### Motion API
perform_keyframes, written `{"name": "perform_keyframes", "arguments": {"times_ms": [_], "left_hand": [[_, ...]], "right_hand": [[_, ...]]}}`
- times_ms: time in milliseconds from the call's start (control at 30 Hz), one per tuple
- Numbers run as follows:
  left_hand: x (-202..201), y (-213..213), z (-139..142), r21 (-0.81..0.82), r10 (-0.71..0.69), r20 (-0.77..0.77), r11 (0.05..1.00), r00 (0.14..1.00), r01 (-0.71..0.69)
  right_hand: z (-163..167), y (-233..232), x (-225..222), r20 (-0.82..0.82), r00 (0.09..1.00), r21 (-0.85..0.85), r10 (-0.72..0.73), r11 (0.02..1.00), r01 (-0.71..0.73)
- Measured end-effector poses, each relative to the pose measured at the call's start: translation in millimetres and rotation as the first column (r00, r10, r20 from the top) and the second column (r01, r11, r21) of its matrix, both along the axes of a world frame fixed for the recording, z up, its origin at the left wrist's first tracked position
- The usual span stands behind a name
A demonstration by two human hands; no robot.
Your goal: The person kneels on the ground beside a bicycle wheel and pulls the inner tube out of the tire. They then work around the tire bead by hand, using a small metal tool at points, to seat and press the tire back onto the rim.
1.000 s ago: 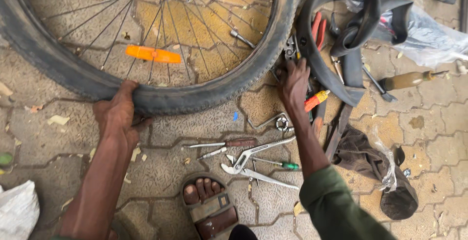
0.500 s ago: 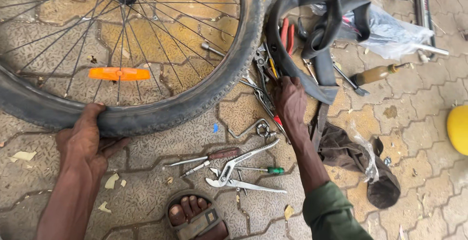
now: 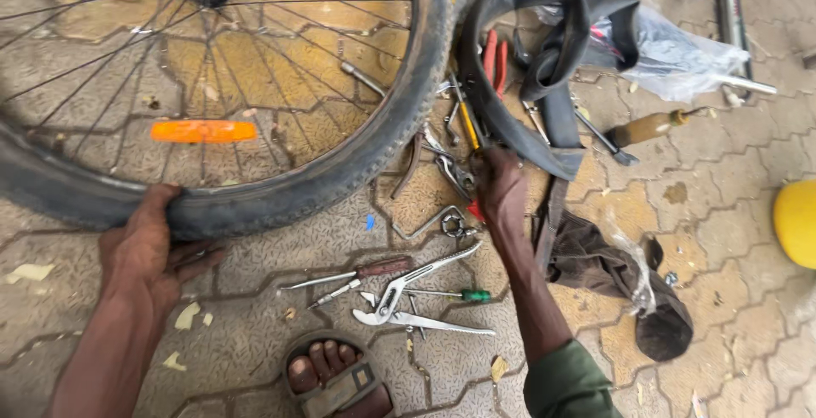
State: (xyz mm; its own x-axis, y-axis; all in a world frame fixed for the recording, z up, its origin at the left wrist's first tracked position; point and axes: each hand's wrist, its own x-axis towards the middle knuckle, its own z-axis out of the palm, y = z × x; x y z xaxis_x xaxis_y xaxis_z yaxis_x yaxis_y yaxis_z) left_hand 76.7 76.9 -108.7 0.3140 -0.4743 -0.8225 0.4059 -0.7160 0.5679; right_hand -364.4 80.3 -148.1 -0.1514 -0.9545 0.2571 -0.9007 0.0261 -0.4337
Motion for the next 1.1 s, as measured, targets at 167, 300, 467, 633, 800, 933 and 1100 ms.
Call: {"name": "perform_keyframes", "arguments": {"times_ms": [167, 300, 467, 633, 800, 933, 1100], "left_hand": [[2, -1, 1, -0.005, 0.027, -0.031, 1.0, 0.999, -0.027], [-1, -3, 0, -0.003, 0.038, -0.024, 0.999, 0.999, -0.038], [-1, -1, 4, -0.027, 0.022, -0.044, 0.999, 0.999, -0.023], [2, -1, 0, -0.039, 0.018, -0.071, 0.999, 0.997, -0.021], [5, 2, -17, -0.095, 0.023, -0.113, 0.995, 0.993, -0.034], [7, 0, -25, -0.089, 0.076, -0.045, 0.993, 0.996, -0.079], [7, -3, -17, -0.003, 0.176, -0.008, 0.984, 0.984, -0.176]], "right_hand": [[-3, -31, -5, -0.348, 0.936, -0.019, -0.056, 0.998, 0.053], [-4, -45, -6, -0.37, 0.927, 0.108, -0.067, 0.987, 0.115], [-1, -54, -5, -0.439, 0.898, 0.33, -0.004, 0.93, 0.166], [22, -45, -6, -0.247, 0.967, 0.219, -0.062, 0.969, 0.118], [55, -5, 29, 0.332, 0.942, -0.129, 0.048, 0.992, -0.005], [84, -15, 105, 0.203, 0.93, -0.205, 0.306, 0.942, -0.265], [96, -79, 239, 0.191, 0.736, 0.192, 0.65, 0.71, -0.677]]}}
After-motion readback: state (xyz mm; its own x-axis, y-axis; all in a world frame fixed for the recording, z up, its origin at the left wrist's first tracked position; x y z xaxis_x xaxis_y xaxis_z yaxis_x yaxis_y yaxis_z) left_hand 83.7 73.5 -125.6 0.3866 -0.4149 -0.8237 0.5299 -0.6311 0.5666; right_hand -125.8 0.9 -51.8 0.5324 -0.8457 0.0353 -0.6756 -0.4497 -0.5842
